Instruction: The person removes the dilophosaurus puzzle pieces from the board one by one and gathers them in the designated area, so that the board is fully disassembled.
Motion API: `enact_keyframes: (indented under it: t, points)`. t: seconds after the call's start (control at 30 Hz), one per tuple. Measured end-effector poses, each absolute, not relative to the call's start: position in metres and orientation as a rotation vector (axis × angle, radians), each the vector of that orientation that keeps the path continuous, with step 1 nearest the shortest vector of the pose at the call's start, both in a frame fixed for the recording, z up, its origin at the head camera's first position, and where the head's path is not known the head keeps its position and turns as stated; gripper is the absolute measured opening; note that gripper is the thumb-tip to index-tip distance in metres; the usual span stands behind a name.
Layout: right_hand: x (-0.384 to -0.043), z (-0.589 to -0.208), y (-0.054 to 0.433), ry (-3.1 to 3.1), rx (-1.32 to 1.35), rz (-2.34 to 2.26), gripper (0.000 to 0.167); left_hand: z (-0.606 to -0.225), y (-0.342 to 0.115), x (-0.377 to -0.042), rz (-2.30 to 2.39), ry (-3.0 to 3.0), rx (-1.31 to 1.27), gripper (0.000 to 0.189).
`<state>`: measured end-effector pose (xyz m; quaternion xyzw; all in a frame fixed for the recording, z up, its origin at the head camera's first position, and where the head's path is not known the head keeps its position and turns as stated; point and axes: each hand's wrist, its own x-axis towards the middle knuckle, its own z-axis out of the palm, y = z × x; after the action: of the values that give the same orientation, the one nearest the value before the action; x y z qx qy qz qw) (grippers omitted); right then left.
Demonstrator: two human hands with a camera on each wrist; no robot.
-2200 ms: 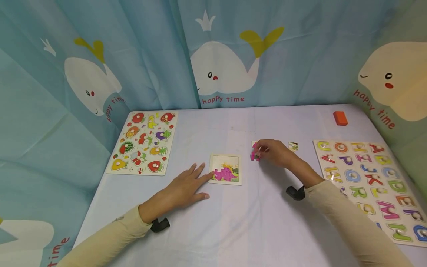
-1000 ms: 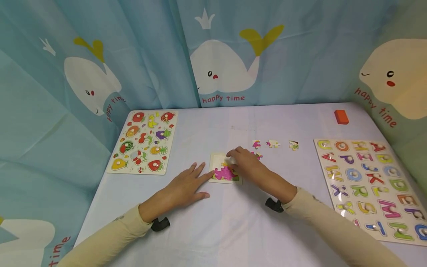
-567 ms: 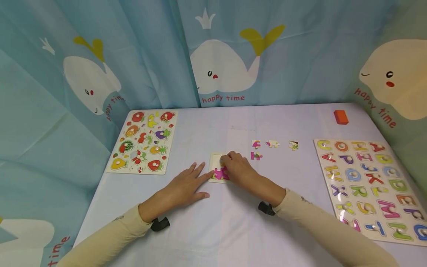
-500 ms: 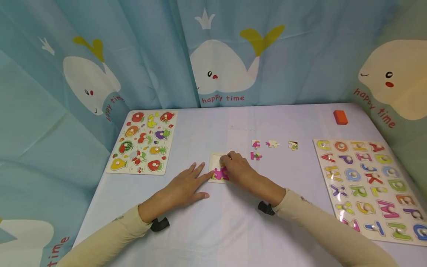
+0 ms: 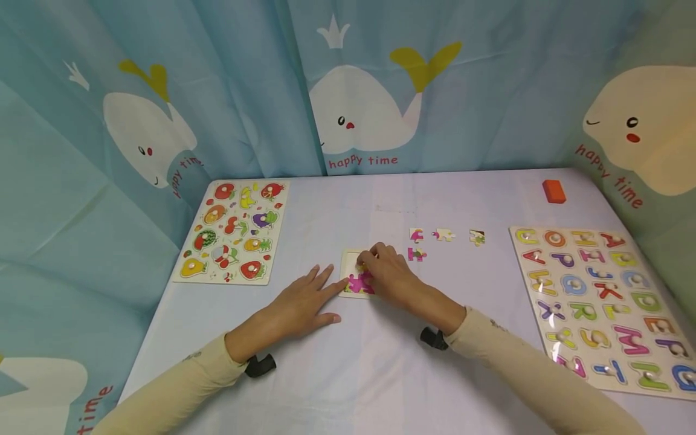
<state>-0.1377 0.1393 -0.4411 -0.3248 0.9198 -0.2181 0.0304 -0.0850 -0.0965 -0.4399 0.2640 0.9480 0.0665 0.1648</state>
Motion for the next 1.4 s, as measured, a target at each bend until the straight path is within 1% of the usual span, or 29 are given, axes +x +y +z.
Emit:
enact_keyframes:
  t: [0.07,0.23,0.43,0.7,0.9,1.13,1.27,1.4]
  points:
    - [-0.138,-0.441,0.14,2.824,-0.99,-0.703,0.036,-0.44,-0.096,-0.085,0.188,2.701,0.753,0.075]
    - [-0.141,-0.434,0.146,2.758,-1.001,-0.852,0.025,-0.442,-0.096,-0.085,0.205,2.699,0.747,0.074]
    - [-0.154,-0.41,0.166,2.743,-0.943,-1.001,0.024,-0.443,-0.096,-0.084,0.236,2.693,0.73,0.075]
    - [-0.172,-0.393,0.211,2.83,-0.831,-0.953,0.018,-0.445,-0.097,-0.083,0.243,2.691,0.719,0.076]
    - [-0.185,-0.394,0.247,2.855,-0.687,-0.887,0.015,-0.446,-0.097,-0.083,0.246,2.689,0.713,0.076]
    - [-0.198,-0.406,0.282,2.777,-0.48,-0.852,0.017,-0.446,-0.097,-0.083,0.241,2.696,0.72,0.075]
    - [-0.201,-0.412,0.295,2.72,-0.451,-0.854,0.014,-0.445,-0.097,-0.082,0.242,2.695,0.721,0.076]
    - [-0.204,-0.418,0.302,2.617,-0.441,-0.907,0.016,-0.444,-0.097,-0.082,0.249,2.691,0.718,0.076]
